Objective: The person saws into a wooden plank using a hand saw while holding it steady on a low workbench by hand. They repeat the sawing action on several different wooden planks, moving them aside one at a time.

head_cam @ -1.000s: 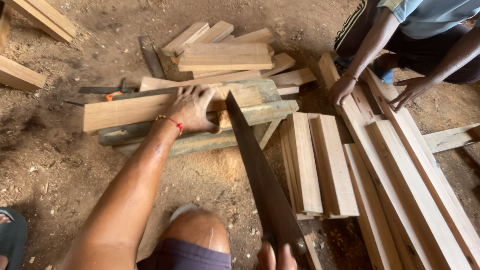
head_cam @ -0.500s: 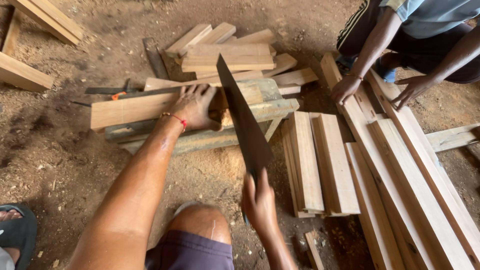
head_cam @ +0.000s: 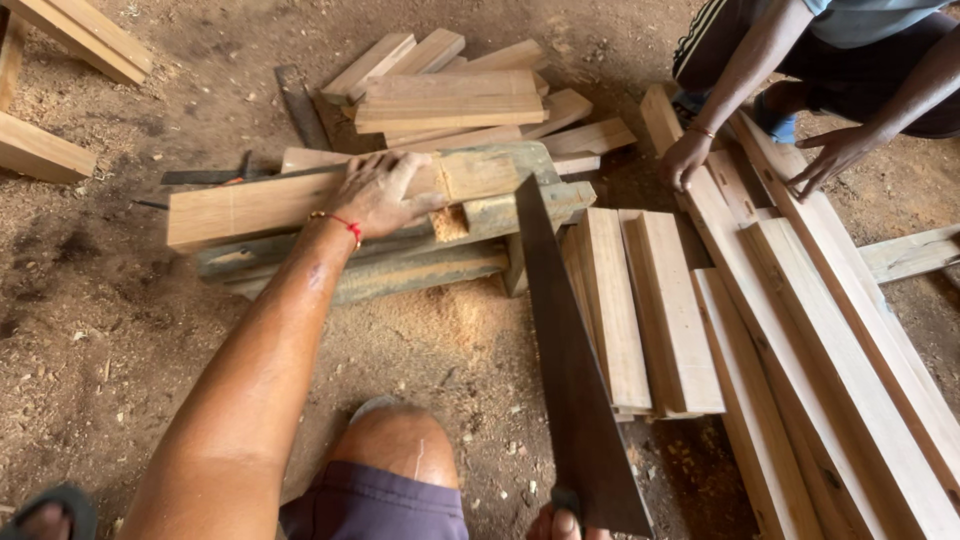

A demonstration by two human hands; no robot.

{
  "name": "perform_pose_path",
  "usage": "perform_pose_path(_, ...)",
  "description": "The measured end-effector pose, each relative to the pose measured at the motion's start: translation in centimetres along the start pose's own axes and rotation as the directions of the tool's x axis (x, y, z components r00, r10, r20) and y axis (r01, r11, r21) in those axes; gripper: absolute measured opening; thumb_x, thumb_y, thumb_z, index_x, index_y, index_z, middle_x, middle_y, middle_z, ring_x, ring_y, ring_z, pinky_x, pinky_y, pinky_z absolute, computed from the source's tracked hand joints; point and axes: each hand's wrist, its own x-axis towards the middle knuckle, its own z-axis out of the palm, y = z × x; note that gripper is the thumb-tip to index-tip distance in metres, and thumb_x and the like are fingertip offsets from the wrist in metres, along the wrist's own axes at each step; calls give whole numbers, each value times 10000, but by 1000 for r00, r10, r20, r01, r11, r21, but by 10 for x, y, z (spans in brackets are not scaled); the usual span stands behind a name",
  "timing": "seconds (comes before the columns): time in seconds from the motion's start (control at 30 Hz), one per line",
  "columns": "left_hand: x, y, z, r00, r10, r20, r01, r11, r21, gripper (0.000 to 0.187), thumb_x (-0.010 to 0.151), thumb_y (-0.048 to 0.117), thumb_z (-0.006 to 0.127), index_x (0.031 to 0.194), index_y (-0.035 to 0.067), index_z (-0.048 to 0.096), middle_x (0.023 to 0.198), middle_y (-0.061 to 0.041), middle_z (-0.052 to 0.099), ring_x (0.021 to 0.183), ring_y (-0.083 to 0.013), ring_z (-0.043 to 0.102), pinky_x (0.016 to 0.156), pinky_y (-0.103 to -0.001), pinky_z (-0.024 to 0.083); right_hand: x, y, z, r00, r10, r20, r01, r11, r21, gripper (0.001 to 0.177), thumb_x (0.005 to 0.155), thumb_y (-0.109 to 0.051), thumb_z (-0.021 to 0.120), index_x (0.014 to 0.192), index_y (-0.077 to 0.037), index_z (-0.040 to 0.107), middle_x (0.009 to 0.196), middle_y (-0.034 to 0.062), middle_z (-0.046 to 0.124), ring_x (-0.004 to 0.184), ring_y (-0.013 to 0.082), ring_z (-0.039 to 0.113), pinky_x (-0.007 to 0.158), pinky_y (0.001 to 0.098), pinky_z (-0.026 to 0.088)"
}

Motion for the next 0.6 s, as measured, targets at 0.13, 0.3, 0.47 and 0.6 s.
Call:
perform_pose_path(0.13,8,1,-5,997,-75,21,75,997,-4,768,928,660,499,1560,238,394,1611,-170,428,1523,-340,373,1306,-608,160,17,24,-9,998,-9,-60,19,988,156,434,997,-205,471,1426,-136,467,634,32,566,458,122,475,401,296,426)
perform_pose_path(0.3,24,0,-7,993,-110,-35,108,993,-46,938,891,689,576,1582,140,259,1634,-236,239,1517,-391,221,1211,-633,83,11,34,8,998,-49,38,42,984,175,505,1003,-177,463,1507,-164,433,562,42,481,431,126,412,367,298,386)
perform_pose_path(0.47,22,18,-20,982,-186,15,187,982,-29,884,872,644,652,1504,85,385,1610,-233,350,1515,-372,316,1247,-639,109,-1,14,23,978,-134,162,131,991,27,425,1003,-162,499,1389,14,520,566,42,476,437,126,416,405,316,398)
perform_pose_path(0.6,12,43,-37,990,-115,-80,130,970,208,918,787,606,807,1386,19,433,1349,-254,547,1249,-371,535,1099,-593,357,-6,1,32,978,-106,181,87,990,111,427,1012,-194,527,1340,78,556,573,29,433,442,114,374,415,308,353)
